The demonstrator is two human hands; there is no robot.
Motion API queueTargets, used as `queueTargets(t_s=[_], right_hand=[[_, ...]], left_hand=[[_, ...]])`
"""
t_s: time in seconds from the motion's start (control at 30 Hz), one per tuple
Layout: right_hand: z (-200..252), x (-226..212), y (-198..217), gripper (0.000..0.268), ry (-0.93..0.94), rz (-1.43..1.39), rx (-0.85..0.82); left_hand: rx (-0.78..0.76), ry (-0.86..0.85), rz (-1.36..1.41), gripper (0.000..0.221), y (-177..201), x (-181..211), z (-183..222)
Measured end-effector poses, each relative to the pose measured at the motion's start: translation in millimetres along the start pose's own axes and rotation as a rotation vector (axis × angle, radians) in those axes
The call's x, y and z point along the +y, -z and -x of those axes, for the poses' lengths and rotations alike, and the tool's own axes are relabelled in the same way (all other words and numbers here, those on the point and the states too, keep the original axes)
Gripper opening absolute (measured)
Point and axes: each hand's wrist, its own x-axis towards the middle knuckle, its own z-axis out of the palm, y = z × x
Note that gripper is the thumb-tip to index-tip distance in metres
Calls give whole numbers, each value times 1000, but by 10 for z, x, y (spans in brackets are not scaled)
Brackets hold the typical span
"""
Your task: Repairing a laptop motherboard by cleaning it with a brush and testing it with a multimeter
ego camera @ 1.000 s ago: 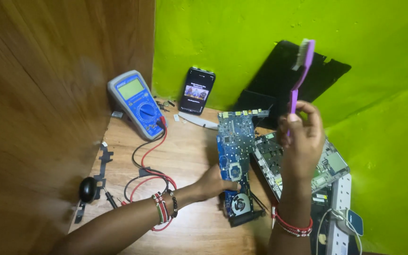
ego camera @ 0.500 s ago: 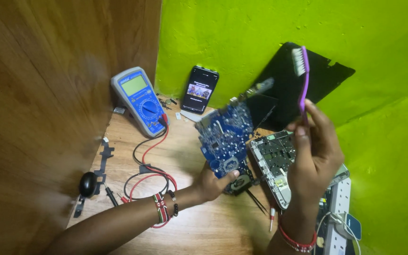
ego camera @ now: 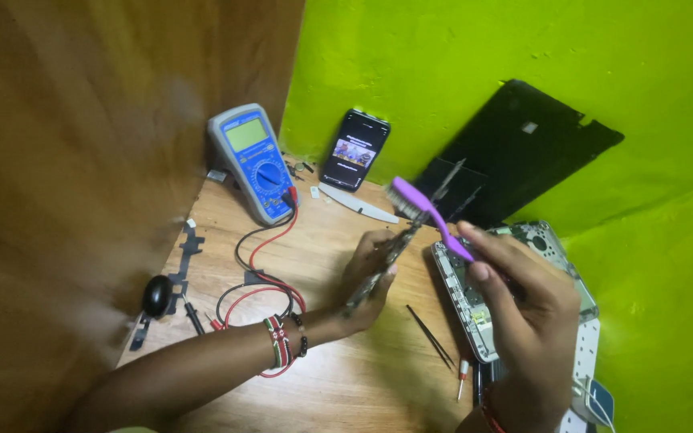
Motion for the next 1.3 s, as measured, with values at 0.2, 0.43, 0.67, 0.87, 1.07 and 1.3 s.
queueTargets(t_s=[0.2,0.43,0.67,0.87,1.07,1.3], right_hand=[[-22,-88,124,25,4,118,-242],[-6,-127,64,24,51,102,-309],[27,206,-144,52,-204,-102,167],[11,175,-251,45,-273,-413,100],[77,294,-85,19,-238,-765,208],[49,63,-157,7,-224,-1044,465]], left_hand=[[71,76,-48,43,3,-61,39],[-65,-11,-48,62,120,26,-5],[-162,-173,-272,54,155,-18,34],[-320,-106,-218,50,127,-46,74],[-241,17,-373,80,49,-168,111],[-104,287,-355,102,86,-164,42]])
